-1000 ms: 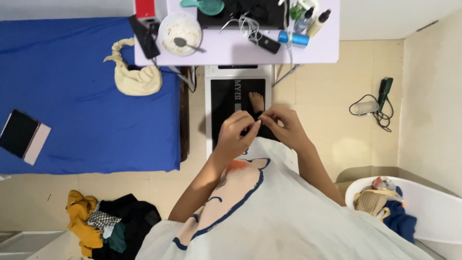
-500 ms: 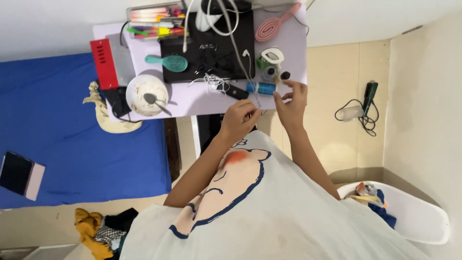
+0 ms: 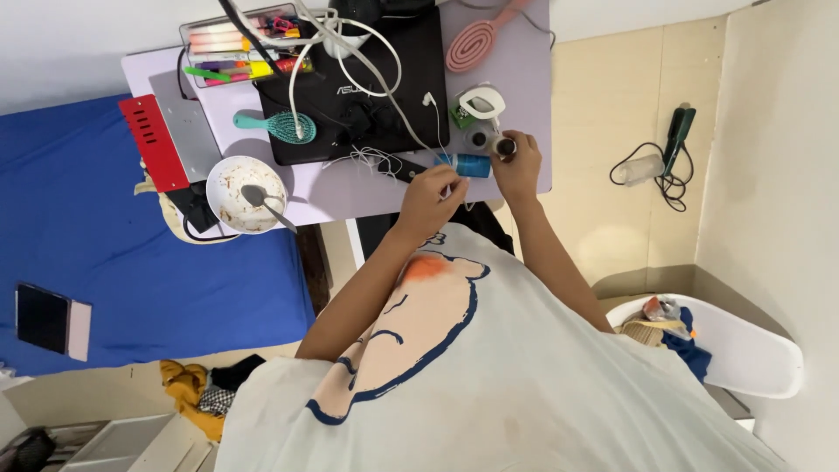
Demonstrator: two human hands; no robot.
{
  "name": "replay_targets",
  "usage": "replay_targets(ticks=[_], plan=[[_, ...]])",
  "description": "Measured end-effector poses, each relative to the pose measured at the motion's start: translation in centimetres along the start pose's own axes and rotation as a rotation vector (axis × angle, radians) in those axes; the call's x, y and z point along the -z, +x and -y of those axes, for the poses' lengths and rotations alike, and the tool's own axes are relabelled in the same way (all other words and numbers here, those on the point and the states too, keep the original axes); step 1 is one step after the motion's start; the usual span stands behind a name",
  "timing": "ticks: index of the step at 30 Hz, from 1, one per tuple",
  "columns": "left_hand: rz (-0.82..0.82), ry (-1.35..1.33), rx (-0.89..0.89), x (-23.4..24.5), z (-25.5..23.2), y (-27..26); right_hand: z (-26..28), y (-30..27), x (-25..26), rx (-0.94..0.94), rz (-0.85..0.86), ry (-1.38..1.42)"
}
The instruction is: The person organizes personal items in a bedroom. They pick up bottles and a cable from a bag, place them on a desk, then move a small container and glasses to a vanity. They also place a hair clip, a makeup organizer, and several bottles into a drawer, and finally place a black case on the vanity.
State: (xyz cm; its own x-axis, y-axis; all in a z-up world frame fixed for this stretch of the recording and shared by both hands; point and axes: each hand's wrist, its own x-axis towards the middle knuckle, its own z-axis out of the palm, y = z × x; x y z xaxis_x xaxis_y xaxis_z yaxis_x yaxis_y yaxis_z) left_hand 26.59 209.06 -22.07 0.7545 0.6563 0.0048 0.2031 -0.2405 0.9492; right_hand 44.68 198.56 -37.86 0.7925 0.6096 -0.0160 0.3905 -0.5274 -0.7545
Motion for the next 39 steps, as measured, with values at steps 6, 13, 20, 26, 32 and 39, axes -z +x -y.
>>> replay_targets(ticks=[6,13,20,26,32,39], plan=[[0.059,0.005,-0.024,-0.5,0.7,1.4,1.1,-0.4,2.2,0.019,-0.091,0.036],[0.114,0.102,0.008,-2.5,-0.3,2.5,10.4,-2.3,8.8,0.177,-0.073,0.173],[-0.034,-0.073,-0.107,-5.0,4.1,2.5,13.2,-4.2,9.5,0.128,0.255,0.532],[-0.262,-0.169,0.048,-2.4,4.8,0.2,5.4,-4.5,1.1,0.271,0.279,0.083],[-0.33,-0.169,0.096,-0.6,2.6,-1.3,2.1,-4.9,-3.1,0.287,0.392,-0.512],[-0.315,-0.225,0.105,-0.5,1.7,-1.5,1.0,-4.8,-2.3,0.055,0.422,-0.557]])
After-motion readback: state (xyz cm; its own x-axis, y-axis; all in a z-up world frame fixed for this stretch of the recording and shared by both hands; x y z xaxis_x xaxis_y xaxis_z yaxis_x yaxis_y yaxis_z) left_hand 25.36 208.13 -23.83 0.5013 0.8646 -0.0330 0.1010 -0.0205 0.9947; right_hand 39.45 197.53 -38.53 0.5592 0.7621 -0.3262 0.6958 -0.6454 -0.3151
